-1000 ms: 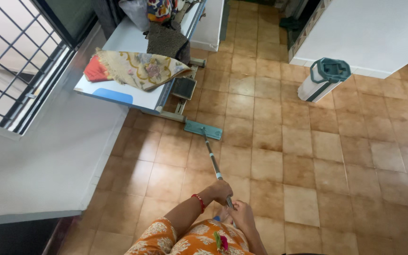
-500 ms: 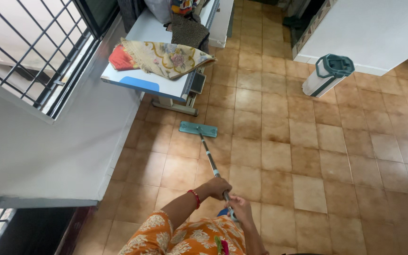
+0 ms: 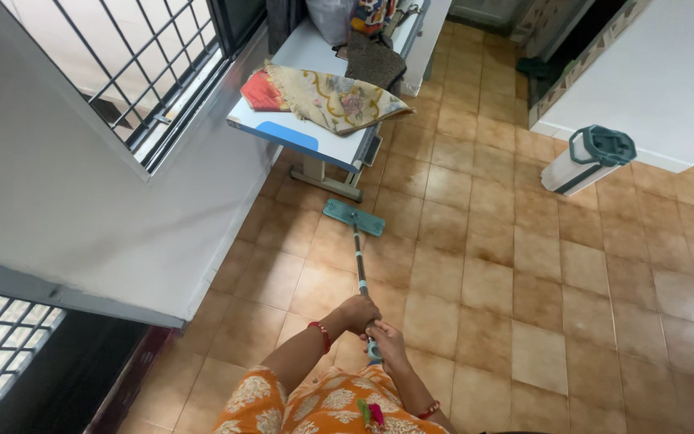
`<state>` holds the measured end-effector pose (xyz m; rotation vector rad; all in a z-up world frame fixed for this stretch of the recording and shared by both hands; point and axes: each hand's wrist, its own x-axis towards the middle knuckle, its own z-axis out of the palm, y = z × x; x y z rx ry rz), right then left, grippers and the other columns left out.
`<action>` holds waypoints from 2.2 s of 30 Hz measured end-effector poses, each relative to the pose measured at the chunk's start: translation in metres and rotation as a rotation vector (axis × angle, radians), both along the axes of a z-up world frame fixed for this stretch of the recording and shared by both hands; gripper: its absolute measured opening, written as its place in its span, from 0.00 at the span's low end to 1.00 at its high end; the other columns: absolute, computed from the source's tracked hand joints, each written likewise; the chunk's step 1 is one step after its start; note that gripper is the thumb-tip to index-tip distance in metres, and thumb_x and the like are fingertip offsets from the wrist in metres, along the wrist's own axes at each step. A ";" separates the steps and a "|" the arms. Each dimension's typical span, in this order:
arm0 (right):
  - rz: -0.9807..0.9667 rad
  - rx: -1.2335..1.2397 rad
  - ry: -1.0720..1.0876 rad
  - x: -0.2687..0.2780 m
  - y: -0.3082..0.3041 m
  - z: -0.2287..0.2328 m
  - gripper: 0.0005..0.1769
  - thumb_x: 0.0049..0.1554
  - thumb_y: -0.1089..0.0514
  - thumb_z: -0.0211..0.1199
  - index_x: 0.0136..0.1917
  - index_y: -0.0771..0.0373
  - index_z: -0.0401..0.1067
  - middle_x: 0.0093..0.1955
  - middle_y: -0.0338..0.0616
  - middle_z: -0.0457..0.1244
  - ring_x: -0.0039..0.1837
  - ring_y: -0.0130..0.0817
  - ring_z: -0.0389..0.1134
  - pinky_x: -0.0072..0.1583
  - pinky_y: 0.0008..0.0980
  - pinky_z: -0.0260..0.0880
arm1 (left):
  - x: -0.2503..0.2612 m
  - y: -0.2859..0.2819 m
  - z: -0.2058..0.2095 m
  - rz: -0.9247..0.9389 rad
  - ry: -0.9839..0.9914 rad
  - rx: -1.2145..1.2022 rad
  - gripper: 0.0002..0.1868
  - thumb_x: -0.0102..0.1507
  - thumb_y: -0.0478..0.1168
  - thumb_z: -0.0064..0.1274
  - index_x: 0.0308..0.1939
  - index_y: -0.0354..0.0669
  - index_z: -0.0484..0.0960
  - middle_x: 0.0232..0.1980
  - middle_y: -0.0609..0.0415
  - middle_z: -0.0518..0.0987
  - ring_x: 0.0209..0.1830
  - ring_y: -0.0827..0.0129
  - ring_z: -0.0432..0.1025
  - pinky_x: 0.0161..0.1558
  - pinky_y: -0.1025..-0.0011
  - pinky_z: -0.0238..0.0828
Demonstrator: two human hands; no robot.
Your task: The person mops the tiled floor of a room and bathroom, periodically rinsing the mop head in a bucket and using the bucket's wringing mechanism.
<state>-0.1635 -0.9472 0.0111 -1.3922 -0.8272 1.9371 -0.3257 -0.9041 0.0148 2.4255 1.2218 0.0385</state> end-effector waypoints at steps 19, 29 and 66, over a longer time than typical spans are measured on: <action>0.084 -0.232 0.336 -0.124 0.075 -0.020 0.19 0.59 0.65 0.58 0.63 0.73 0.66 0.46 0.48 0.63 0.49 0.42 0.74 0.38 0.35 0.72 | -0.137 0.045 -0.030 0.244 -0.401 0.327 0.07 0.50 0.42 0.60 0.26 0.48 0.77 0.31 0.51 0.79 0.38 0.54 0.75 0.59 0.57 0.70; 0.259 -0.527 0.476 -0.183 0.175 0.063 0.10 0.58 0.61 0.58 0.52 0.58 0.61 0.42 0.45 0.62 0.35 0.33 0.65 0.27 0.24 0.57 | -0.205 0.124 0.013 0.280 -0.430 0.288 0.09 0.45 0.44 0.57 0.23 0.48 0.74 0.26 0.52 0.76 0.33 0.53 0.73 0.43 0.58 0.69; 0.096 -0.333 0.361 -0.499 0.172 0.014 0.08 0.61 0.49 0.59 0.51 0.50 0.65 0.40 0.43 0.67 0.36 0.33 0.69 0.36 0.34 0.71 | -0.527 0.194 -0.004 -0.140 -0.371 0.043 0.19 0.45 0.52 0.63 0.32 0.44 0.79 0.31 0.47 0.80 0.35 0.48 0.76 0.40 0.55 0.72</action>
